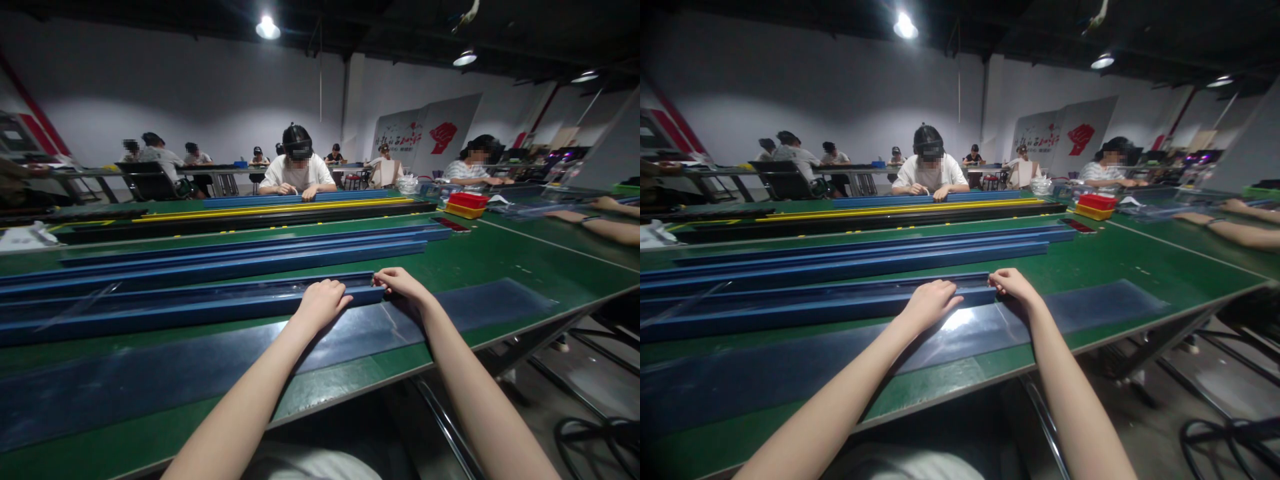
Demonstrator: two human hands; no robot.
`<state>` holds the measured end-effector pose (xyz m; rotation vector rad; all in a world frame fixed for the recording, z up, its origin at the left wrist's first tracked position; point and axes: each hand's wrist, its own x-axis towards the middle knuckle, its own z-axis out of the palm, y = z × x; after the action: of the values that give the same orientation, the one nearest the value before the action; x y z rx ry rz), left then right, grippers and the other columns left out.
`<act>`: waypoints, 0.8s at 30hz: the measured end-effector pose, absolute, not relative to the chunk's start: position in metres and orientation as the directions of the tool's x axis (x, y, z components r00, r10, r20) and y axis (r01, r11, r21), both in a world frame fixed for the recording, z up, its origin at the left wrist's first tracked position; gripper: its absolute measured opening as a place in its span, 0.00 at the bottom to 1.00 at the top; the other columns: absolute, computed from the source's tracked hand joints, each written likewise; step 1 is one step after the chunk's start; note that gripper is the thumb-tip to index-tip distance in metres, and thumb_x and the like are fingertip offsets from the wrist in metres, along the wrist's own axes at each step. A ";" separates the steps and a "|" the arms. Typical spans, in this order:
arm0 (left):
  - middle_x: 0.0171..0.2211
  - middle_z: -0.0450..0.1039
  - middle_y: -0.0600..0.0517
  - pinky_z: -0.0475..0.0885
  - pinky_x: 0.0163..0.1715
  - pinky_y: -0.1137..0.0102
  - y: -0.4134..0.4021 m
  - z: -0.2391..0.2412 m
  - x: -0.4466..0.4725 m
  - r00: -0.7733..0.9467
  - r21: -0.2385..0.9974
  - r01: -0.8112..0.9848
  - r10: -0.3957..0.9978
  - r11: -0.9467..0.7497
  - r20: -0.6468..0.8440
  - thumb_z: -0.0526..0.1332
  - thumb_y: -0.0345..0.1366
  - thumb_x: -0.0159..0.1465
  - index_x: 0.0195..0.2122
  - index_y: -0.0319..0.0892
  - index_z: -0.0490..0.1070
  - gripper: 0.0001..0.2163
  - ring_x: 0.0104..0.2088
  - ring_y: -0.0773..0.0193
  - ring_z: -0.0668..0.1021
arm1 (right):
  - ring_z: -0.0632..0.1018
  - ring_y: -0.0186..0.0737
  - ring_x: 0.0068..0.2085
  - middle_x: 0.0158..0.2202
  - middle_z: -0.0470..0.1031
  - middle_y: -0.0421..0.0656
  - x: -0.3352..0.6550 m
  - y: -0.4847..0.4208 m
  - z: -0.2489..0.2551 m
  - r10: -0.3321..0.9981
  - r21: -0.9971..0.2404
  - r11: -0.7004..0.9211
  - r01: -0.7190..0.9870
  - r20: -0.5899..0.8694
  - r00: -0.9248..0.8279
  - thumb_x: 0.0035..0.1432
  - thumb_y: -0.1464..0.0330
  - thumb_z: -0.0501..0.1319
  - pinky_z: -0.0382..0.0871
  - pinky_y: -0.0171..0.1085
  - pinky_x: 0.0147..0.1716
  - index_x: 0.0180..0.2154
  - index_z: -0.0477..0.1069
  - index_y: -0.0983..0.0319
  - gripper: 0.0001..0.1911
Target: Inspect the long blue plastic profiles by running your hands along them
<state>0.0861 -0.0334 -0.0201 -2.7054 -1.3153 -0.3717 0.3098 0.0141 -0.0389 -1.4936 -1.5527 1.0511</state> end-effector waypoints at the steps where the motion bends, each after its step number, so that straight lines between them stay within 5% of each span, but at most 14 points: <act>1: 0.36 0.72 0.47 0.66 0.37 0.68 -0.033 -0.020 0.086 0.596 0.004 0.785 0.757 -0.620 0.268 0.50 0.42 0.64 0.34 0.39 0.68 0.13 0.39 0.59 0.73 | 0.64 0.27 0.20 0.18 0.67 0.39 0.310 0.014 -0.039 0.998 -0.916 -0.008 0.401 -0.035 -0.061 0.45 0.63 0.60 0.57 0.27 0.17 0.20 0.69 0.65 0.11; 24: 0.34 0.72 0.47 0.67 0.36 0.68 -0.033 -0.023 0.086 0.603 -0.052 0.786 0.745 -0.616 0.285 0.48 0.42 0.65 0.34 0.39 0.68 0.14 0.37 0.60 0.74 | 0.64 0.26 0.19 0.18 0.67 0.39 0.306 0.010 -0.034 0.998 -0.940 -0.054 0.336 -0.062 -0.011 0.46 0.68 0.60 0.57 0.26 0.16 0.20 0.68 0.65 0.08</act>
<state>0.0859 -0.0335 -0.0233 -2.6559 -1.2799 -0.3530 0.3061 0.0095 -0.0344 -1.4937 -1.4462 1.0877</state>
